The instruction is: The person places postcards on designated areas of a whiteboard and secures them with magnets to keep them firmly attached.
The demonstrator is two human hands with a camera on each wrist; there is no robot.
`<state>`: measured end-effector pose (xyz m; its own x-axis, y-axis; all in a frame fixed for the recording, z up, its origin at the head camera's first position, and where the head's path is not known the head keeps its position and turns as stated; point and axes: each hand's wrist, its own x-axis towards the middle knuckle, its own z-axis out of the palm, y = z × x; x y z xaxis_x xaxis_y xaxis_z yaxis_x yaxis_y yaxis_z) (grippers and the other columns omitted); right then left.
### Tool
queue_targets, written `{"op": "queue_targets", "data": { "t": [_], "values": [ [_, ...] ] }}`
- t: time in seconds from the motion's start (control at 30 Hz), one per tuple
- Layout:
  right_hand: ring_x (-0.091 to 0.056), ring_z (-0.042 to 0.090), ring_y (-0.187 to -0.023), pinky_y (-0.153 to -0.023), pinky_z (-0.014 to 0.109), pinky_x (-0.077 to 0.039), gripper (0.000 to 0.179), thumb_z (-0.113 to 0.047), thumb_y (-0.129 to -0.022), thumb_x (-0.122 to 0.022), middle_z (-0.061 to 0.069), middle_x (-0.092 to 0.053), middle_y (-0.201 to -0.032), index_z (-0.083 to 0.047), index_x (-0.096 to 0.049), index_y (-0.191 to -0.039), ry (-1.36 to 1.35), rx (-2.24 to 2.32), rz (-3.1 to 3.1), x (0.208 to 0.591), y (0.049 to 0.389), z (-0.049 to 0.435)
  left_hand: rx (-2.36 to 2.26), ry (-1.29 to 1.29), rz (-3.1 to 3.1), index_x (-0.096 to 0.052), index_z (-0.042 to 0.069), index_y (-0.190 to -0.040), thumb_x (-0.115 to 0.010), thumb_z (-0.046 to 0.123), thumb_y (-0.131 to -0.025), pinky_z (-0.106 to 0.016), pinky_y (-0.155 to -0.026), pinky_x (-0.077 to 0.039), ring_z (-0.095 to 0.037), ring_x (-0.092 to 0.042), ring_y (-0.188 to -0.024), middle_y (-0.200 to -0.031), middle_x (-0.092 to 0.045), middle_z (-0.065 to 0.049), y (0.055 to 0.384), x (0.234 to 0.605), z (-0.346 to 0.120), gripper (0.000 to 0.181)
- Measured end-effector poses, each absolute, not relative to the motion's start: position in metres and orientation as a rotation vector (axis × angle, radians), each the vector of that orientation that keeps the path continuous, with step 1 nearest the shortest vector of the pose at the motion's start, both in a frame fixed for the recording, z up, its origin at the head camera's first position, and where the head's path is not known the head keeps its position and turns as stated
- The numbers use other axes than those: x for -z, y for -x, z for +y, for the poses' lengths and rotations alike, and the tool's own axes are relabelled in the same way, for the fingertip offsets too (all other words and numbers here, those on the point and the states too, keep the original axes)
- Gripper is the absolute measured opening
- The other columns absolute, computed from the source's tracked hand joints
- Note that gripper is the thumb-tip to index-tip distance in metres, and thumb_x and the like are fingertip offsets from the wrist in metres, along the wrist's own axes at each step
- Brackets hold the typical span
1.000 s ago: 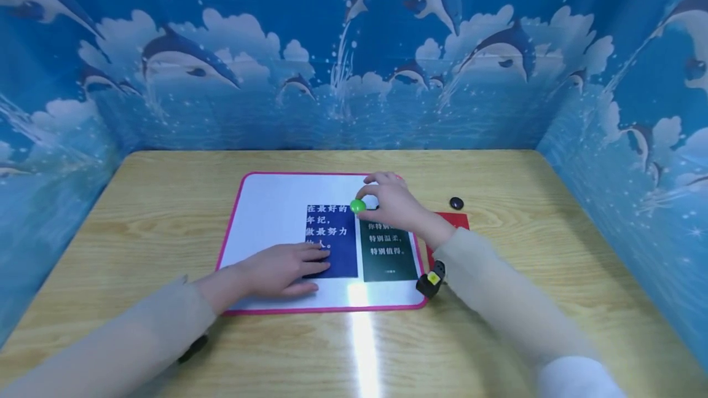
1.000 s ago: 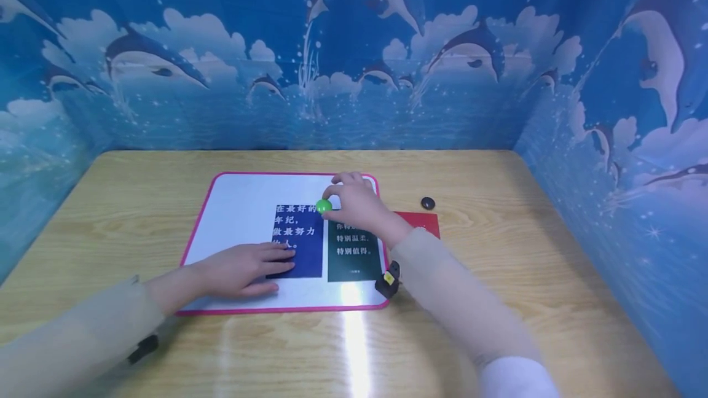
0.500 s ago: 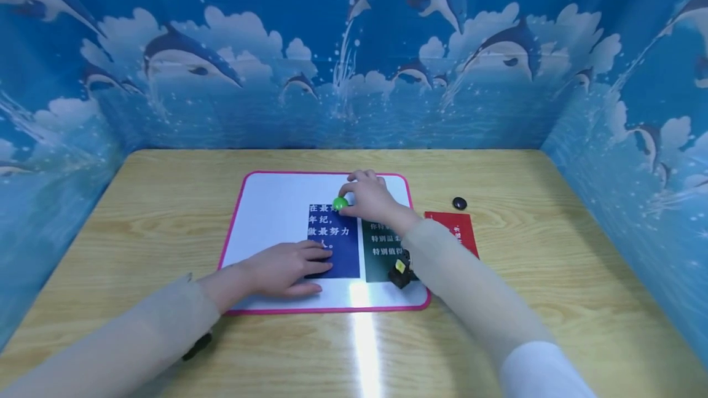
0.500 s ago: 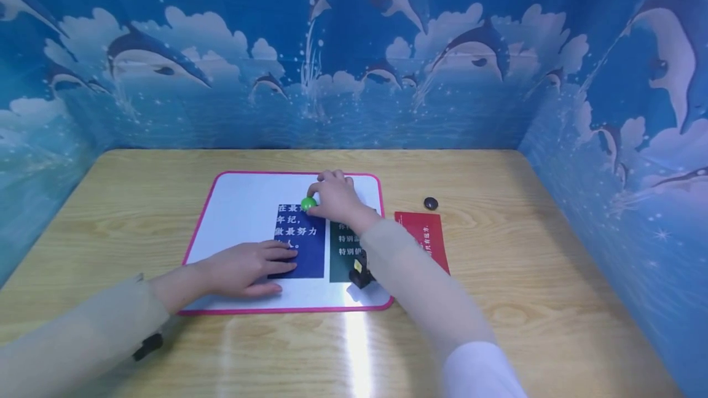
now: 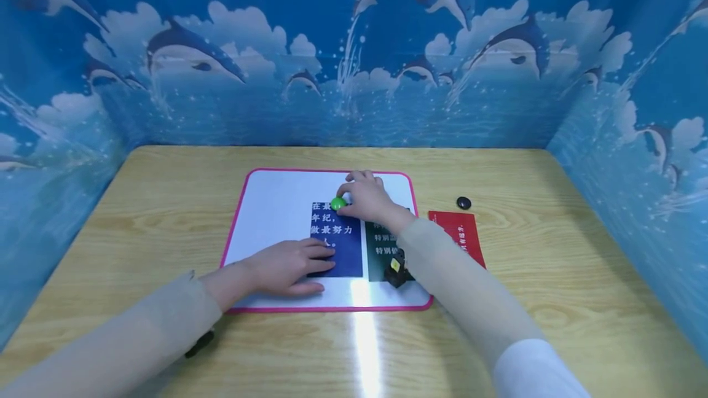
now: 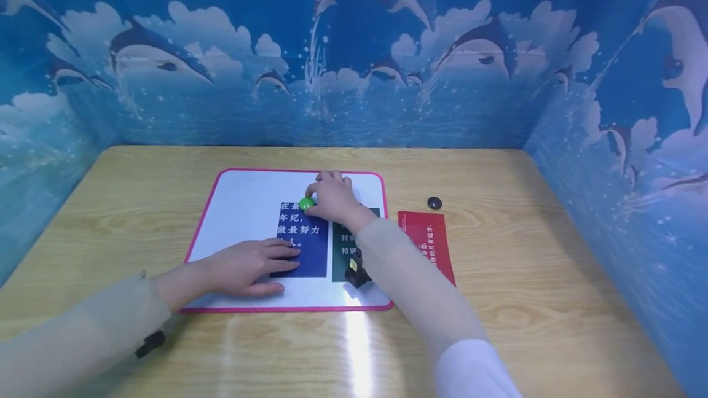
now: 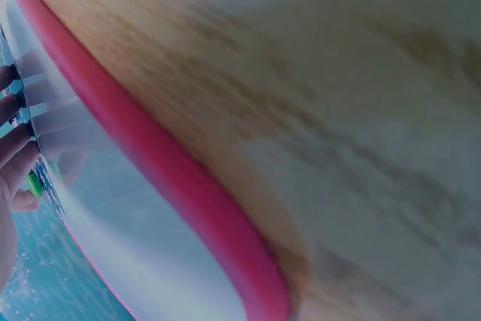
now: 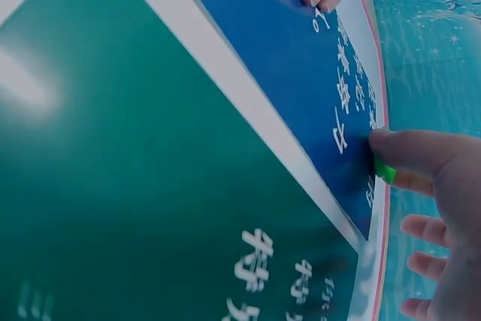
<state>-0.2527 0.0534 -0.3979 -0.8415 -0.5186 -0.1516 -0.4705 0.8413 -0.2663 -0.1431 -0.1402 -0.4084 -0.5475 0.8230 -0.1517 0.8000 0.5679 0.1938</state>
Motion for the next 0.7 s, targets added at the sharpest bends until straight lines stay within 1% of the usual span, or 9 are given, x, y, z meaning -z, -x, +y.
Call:
{"op": "queue_targets", "data": {
  "t": [0.5,0.7],
  "values": [
    [-0.034,0.029,-0.13,-0.103,0.048,-0.033,0.04,-0.042,-0.083,-0.067,0.008,-0.045,-0.138,-0.02,-0.066,-0.116,0.735,0.311,2.814,0.4,0.251,0.053,-0.144,-1.344,2.58,-0.052,0.02,-0.135,-0.048,0.05,-0.093,-0.039,-0.106,-0.041,-0.021,-0.044,-0.132,-0.138,-0.052,-0.001,0.142,0.408,-0.14,0.052],
    [-0.034,0.029,-0.131,-0.105,0.049,-0.032,0.045,-0.047,-0.083,-0.066,0.009,-0.046,-0.137,-0.018,-0.064,-0.118,0.743,0.326,2.823,0.399,0.25,0.058,-0.099,-1.382,2.609,-0.045,0.022,-0.14,-0.044,0.054,-0.093,-0.041,-0.109,-0.037,-0.023,-0.038,-0.137,-0.145,-0.044,-0.001,0.14,0.414,-0.149,0.057]
  ]
}}
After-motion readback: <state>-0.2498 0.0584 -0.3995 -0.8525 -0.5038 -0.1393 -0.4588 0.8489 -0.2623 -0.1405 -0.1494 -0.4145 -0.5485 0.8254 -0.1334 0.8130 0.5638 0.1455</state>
